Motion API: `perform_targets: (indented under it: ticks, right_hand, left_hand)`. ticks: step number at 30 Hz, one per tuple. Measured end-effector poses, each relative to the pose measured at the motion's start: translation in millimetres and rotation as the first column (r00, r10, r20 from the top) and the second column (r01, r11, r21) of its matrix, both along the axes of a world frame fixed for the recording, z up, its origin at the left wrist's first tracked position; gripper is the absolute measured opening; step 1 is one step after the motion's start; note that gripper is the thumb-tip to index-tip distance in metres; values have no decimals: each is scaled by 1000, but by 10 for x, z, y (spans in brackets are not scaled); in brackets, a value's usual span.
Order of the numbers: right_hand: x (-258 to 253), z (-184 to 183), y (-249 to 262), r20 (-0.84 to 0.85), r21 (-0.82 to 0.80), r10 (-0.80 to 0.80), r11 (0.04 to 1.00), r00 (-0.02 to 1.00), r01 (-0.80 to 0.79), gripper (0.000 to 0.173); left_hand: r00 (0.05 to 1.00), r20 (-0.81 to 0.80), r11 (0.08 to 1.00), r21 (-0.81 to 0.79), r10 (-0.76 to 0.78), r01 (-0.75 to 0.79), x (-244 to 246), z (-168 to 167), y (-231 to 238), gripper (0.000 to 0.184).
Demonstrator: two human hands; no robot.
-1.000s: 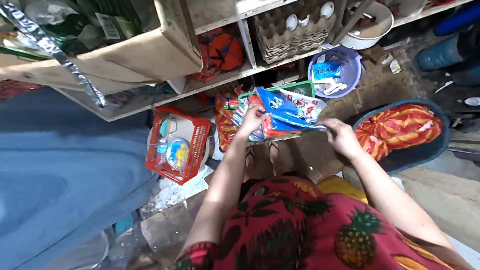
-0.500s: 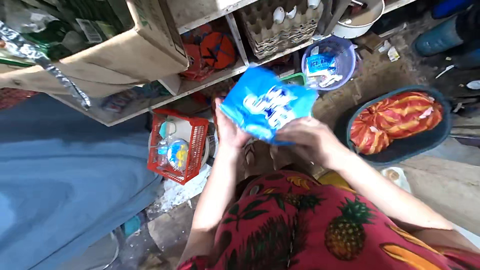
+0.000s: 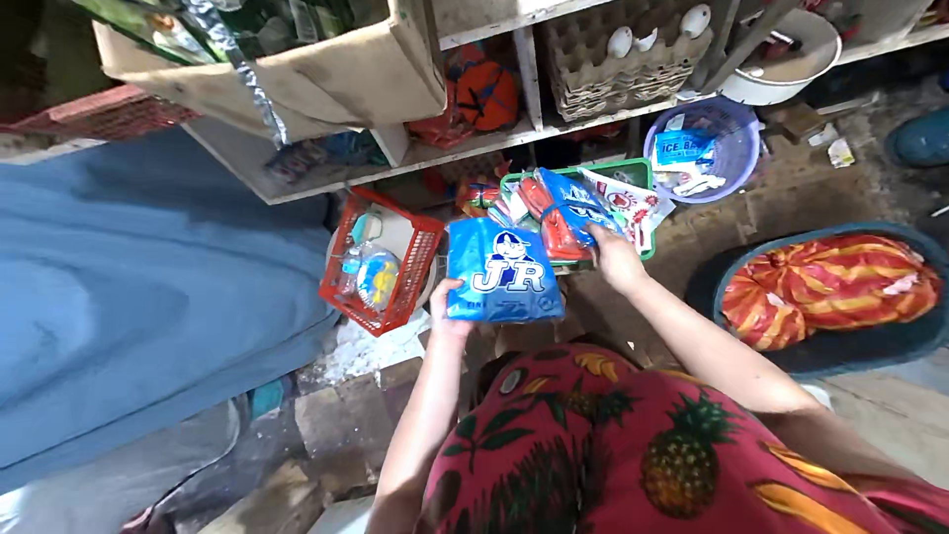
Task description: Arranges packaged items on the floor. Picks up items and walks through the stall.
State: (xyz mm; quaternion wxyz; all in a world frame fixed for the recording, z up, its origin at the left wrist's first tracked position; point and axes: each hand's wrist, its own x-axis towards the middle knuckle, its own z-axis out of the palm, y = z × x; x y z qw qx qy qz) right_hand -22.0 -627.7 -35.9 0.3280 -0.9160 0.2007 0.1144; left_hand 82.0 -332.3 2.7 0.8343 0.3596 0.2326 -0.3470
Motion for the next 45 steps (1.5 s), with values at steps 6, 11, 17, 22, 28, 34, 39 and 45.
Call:
perform_targets:
  ticks: [6, 11, 17, 22, 28, 34, 39, 45]
  right_hand:
    - [-353, 184, -471, 32, 55, 133, 989, 991, -135, 37]
    - [-543, 394, -934, 37, 74, 121, 990, 992, -124, 38]
    - [-325, 854, -1121, 214, 134, -45, 991, 976, 16, 29]
    - [-14, 1620, -1026, 156, -156, 135, 982, 979, -110, 32]
    - [-55, 2204, -144, 505, -360, 382, 908, 774, -213, 38]
    - [53, 968, 922, 413, -80, 645, 729, 642, -680, 35]
    - [192, 551, 1468, 400, 292, 665, 560, 631, -775, 46]
    - [550, -20, 1901, -99, 388, 678, 700, 728, -599, 46]
  left_hand:
    - [994, 57, 996, 34, -89, 88, -35, -235, -504, 30]
    - [997, -77, 997, -71, -12, 6, 42, -247, -626, 26]
    - [999, -52, 996, 90, 9, -5, 101, -235, -672, 24]
    - [997, -83, 997, 74, 3, 3, 59, -225, -729, 25]
    - [998, -59, 999, 47, -20, 23, -165, -28, -658, 26]
    - [994, 108, 994, -106, -16, 27, -446, 61, -227, 64]
    - [999, -22, 960, 277, 41, -33, -498, -60, 575, 16]
    - [964, 11, 823, 519, 266, -233, -149, -470, 1707, 22]
